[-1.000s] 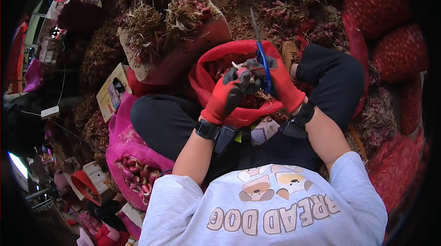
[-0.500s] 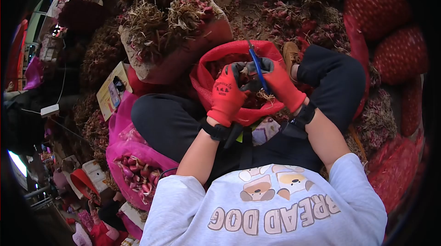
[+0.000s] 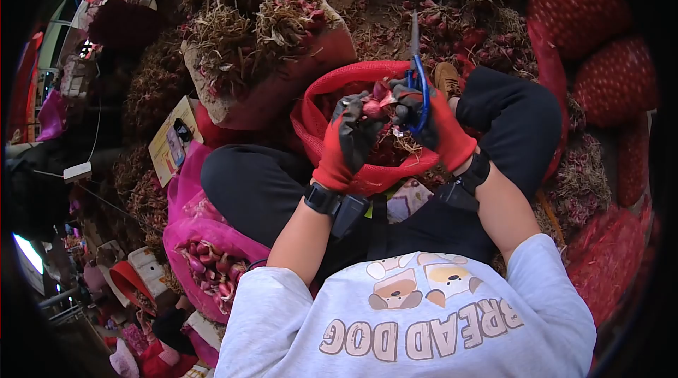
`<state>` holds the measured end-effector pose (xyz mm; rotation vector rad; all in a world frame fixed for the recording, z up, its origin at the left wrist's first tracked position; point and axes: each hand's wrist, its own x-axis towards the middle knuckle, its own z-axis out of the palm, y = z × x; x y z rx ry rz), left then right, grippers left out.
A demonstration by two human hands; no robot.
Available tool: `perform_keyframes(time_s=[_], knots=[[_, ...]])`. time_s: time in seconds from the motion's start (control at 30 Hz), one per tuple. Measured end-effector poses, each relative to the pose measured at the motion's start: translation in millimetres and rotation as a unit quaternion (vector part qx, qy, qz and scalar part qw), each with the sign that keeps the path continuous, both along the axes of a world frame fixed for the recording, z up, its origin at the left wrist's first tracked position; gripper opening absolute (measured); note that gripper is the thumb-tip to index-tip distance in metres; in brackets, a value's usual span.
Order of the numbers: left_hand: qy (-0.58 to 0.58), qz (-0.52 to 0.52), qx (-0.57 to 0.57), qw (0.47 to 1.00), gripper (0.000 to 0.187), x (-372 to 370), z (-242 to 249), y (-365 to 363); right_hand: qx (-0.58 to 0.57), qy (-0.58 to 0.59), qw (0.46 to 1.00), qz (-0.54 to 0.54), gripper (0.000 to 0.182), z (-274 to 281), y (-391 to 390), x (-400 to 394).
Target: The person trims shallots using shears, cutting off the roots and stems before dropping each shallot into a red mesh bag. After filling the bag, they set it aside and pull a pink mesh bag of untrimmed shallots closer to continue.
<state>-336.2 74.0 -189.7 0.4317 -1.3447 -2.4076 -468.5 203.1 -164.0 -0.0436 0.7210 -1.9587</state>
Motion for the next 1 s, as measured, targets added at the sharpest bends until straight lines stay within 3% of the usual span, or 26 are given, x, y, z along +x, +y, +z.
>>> perform_keyframes(time_s=[0.03,0.1,0.2,0.3,0.4,0.47,0.57,0.63,0.67,0.7,0.73,0.77,0.83,0.9,0.93,1.0], knots=[[0.017,0.015,0.124,0.992,0.022,-1.1,4.3,0.6,-0.007,-0.013,1.000,-0.005,0.030,1.5,0.6,-0.7],[0.090,0.061,0.220,0.970,0.022,-3.2,15.4,2.0,0.009,-0.002,0.999,-0.038,0.030,-1.6,1.9,-4.0],[0.148,0.022,0.231,0.961,0.023,-3.7,8.3,2.9,0.019,0.060,0.996,-0.059,0.029,-5.6,1.9,-7.4],[0.108,0.045,0.275,0.954,0.025,-2.4,20.5,5.9,0.026,0.087,0.994,-0.060,0.028,-1.7,0.6,-3.7],[0.037,-0.004,0.119,0.992,0.039,-9.1,-5.3,-4.1,0.048,0.092,0.994,-0.042,0.026,4.2,-4.4,0.3],[-0.020,-0.047,-0.061,0.997,0.033,-5.0,-8.3,-8.6,0.052,0.107,0.992,-0.037,0.024,4.7,-5.8,0.9],[-0.105,-0.106,-0.325,0.934,0.026,6.1,-3.3,-19.5,0.058,0.119,0.990,-0.049,0.022,1.8,-6.4,-1.4],[-0.031,-0.178,-0.131,0.975,0.022,6.1,-6.5,-21.9,0.089,0.095,0.989,-0.066,0.021,-0.9,-2.4,-7.2],[0.072,-0.215,0.158,0.961,0.020,2.0,-14.2,-22.7,0.081,0.109,0.989,-0.061,0.021,-4.4,-2.0,-7.5],[0.169,-0.232,0.433,0.855,0.018,-2.3,-13.5,-21.4,0.073,0.123,0.988,-0.055,0.021,-8.1,-2.5,-7.1],[0.101,-0.192,0.211,0.953,0.021,-2.6,-12.0,-19.0,0.064,0.137,0.987,-0.049,0.021,-10.4,-2.5,-7.3],[0.027,-0.138,-0.025,0.990,0.023,-0.6,-9.9,-16.1,0.078,0.140,0.986,-0.045,0.022,-11.8,-1.5,-8.1],[-0.052,-0.041,-0.095,0.993,0.024,1.2,3.8,-10.1,0.103,0.144,0.984,-0.036,0.023,-9.4,-1.7,-6.0],[-0.047,0.029,0.236,0.970,0.019,-0.4,16.1,-5.9,0.130,0.175,0.976,-0.026,0.026,-16.2,-4.8,-1.9],[-0.035,0.024,0.219,0.975,0.018,-0.7,14.2,-5.5,0.144,0.191,0.971,-0.022,0.027,-19.3,-6.0,0.2],[-0.009,0.013,0.186,0.982,0.018,-2.0,5.7,-4.9,0.170,0.341,0.924,-0.025,0.027,-22.4,-14.2,11.7]])
